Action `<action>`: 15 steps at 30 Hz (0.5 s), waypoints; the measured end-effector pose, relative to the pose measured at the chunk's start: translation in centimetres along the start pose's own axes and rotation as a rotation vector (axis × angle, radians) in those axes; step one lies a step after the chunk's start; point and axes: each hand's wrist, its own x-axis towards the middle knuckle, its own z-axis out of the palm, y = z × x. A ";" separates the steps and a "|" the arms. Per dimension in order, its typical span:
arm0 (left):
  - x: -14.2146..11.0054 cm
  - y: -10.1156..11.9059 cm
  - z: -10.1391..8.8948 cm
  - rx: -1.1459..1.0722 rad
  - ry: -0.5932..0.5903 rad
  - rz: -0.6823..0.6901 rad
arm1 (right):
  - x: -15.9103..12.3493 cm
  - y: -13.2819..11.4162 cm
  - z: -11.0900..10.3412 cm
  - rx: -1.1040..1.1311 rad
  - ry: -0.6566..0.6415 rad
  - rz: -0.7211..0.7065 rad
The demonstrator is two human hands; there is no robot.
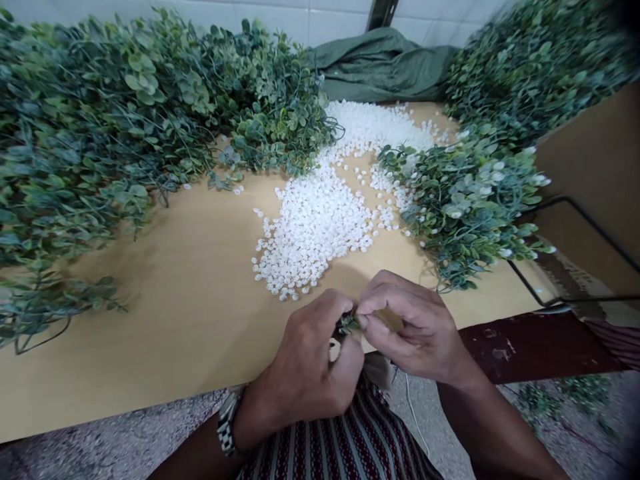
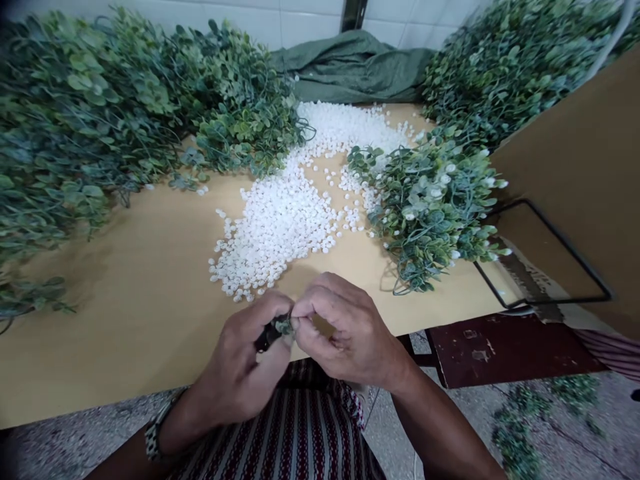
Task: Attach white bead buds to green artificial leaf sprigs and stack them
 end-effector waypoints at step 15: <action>0.4 -0.8 -0.1 -0.791 0.231 -0.508 | 1.2 1.2 0.9 -0.070 0.000 -0.260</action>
